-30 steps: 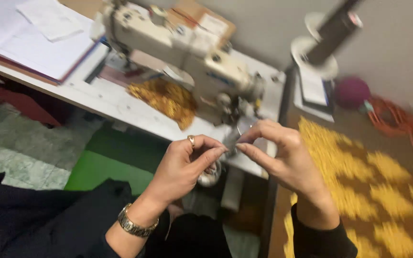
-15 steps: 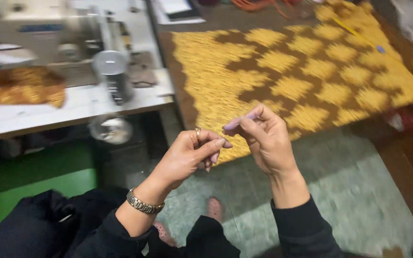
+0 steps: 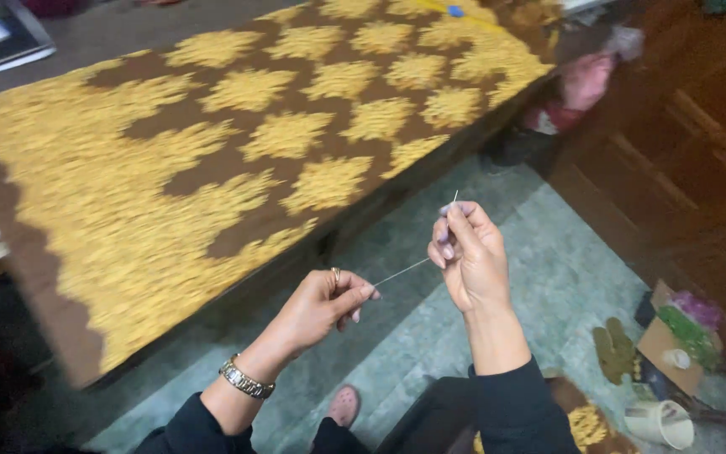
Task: Measuring, marking, and cutting patterned fabric as part of a hand-sewing process.
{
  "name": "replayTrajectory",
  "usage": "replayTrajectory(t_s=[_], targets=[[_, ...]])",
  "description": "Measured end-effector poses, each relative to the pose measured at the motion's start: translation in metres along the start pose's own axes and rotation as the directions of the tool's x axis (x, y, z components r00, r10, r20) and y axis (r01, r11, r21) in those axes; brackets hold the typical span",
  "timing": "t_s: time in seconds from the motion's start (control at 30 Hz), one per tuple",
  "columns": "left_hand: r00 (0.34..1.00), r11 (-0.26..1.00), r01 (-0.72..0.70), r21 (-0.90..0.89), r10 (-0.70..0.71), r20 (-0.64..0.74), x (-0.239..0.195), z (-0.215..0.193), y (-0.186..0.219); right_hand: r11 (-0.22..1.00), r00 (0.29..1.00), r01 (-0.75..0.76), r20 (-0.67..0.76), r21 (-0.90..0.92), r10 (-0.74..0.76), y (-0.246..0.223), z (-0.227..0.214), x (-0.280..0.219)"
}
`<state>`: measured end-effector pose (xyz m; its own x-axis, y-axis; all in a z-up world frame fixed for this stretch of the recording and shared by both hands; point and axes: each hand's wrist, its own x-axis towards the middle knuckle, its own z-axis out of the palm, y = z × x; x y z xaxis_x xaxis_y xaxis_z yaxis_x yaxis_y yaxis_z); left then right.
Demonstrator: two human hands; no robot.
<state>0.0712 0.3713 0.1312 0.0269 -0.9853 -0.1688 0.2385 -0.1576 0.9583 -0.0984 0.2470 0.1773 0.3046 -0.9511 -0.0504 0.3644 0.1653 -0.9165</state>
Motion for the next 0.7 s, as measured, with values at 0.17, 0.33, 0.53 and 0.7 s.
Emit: replayTrajectory(t_s=[0.17,0.33,0.53,0.7], targets=[[0.997,0.997,0.033,0.073,-0.037,0.061,0.088,0.076,-0.038,0.997,0.991,0.060,-0.120,-0.039,-0.064,-0.043,-0.111,0.047],[0.997,0.898,-0.073,0.435,0.068,0.027,0.160,0.096,-0.063,0.987,0.966,0.089,-0.228,-0.133,-0.118,-0.062,-0.190,0.085],[0.966,0.741,-0.110,0.662,0.237,-0.104,0.257,0.073,-0.046,0.967,0.966,0.057,-0.229,-0.250,-0.116,-0.055,-0.241,0.151],[0.920,0.587,-0.127,0.799,0.370,-0.126,0.364,0.049,-0.051,0.901,0.980,0.082,-0.129,-0.426,-0.150,-0.049,-0.276,0.243]])
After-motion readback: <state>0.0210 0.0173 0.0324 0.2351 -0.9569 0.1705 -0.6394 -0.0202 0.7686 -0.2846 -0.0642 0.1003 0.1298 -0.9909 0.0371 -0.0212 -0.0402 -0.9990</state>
